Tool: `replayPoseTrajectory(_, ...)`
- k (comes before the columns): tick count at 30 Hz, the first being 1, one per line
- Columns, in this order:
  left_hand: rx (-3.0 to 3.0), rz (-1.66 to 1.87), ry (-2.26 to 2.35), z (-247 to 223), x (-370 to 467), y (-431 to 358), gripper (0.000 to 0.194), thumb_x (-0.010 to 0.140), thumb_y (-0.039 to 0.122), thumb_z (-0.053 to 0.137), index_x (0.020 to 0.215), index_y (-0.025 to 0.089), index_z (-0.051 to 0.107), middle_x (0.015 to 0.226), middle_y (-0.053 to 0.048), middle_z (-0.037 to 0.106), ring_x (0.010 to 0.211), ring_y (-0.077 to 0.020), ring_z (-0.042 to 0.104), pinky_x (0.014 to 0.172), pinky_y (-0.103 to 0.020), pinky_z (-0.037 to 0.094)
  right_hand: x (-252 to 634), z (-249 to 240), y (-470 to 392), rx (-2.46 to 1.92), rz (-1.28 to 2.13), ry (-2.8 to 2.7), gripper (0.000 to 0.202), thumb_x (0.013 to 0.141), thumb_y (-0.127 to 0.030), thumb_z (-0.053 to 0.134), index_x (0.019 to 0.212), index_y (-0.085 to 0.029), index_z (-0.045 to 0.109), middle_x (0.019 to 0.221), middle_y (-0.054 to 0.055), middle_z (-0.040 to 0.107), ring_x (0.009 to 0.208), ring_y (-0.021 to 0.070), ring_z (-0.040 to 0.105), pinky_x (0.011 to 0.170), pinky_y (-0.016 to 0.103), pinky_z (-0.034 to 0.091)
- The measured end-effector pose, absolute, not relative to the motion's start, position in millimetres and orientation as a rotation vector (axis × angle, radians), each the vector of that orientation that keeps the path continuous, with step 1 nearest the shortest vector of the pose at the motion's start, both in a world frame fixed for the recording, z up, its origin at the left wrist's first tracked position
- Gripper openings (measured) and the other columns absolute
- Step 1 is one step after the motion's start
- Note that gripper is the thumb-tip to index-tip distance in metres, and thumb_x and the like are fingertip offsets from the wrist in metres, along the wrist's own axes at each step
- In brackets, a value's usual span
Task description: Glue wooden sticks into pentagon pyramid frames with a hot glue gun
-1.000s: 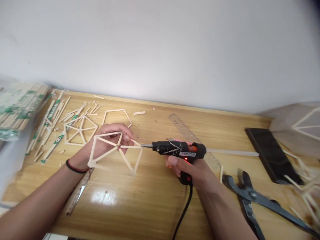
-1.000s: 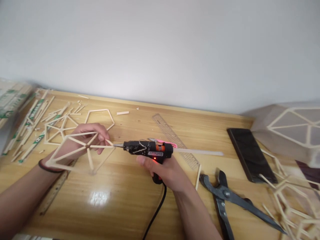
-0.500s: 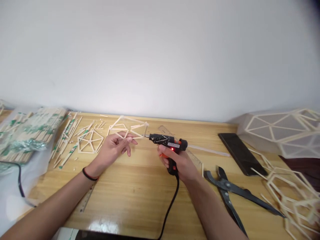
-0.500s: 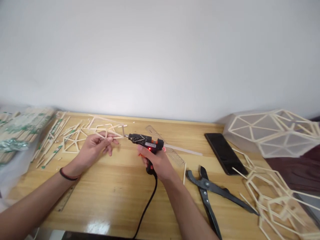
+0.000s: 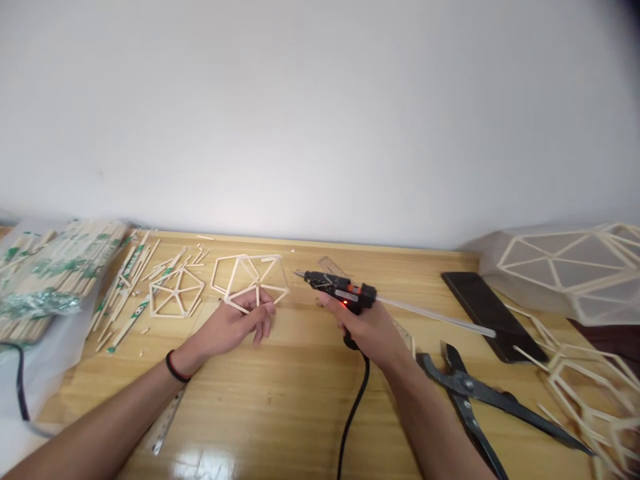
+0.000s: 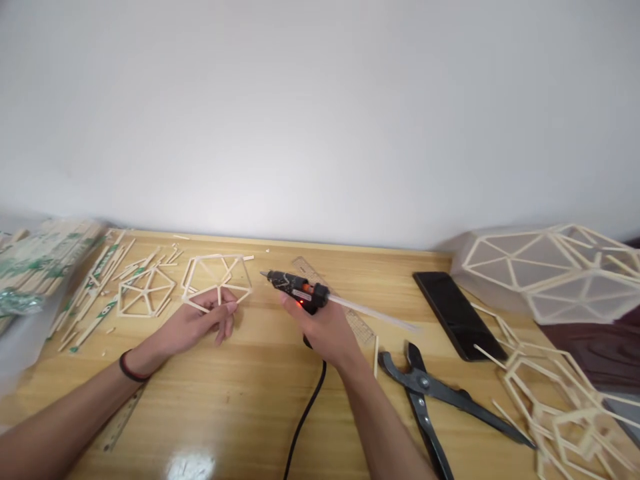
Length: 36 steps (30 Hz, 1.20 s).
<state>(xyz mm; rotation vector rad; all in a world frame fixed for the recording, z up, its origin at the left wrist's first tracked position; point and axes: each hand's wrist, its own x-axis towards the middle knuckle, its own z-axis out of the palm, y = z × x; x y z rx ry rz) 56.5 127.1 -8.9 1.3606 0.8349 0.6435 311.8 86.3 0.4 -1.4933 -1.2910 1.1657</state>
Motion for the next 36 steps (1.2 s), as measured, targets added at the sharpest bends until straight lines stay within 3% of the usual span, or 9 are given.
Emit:
replayPoseTrajectory(5, 1.240, 0.652, 0.813, -13, 53, 132, 0.040, 0.100, 0.054, 0.065, 0.086, 0.018, 0.057, 0.065, 0.001, 0.068, 0.046, -0.0101, 0.060, 0.048, -0.021, 0.042, 317, -11, 82, -1.496, 1.293, -1.174, 0.054, 0.082, -0.072, 0.076, 0.070, -0.021, 0.065, 0.051, -0.002, 0.051, 0.048, 0.0138, 0.046, 0.046, 0.029, 0.033)
replayPoseTrajectory(23, 1.224, 0.584, 0.733, -12, 48, 138, 0.026, 0.105, 0.041, 0.064, 0.095, 0.017, 0.064, 0.069, 0.001, 0.069, 0.053, -0.0081, 0.060, 0.051, -0.020, 0.042, 323, -38, 76, -1.388, 1.557, -1.112, 0.055, 0.079, -0.073, 0.079, 0.074, -0.020, 0.066, 0.060, 0.001, 0.057, 0.051, 0.0133, 0.047, 0.048, 0.029, 0.032)
replayPoseTrajectory(36, 1.251, 0.571, 0.737, -8, 47, 137, 0.026, 0.106, 0.040, 0.062, 0.096, 0.016, 0.064, 0.066, 0.003, 0.064, 0.053, -0.0066, 0.055, 0.051, -0.018, 0.042, 321, -39, 79, -1.272, 1.559, -1.068, 0.051, 0.081, -0.068, 0.080, 0.076, -0.020, 0.065, 0.062, -0.001, 0.055, 0.050, 0.0117, 0.044, 0.046, 0.028, 0.032)
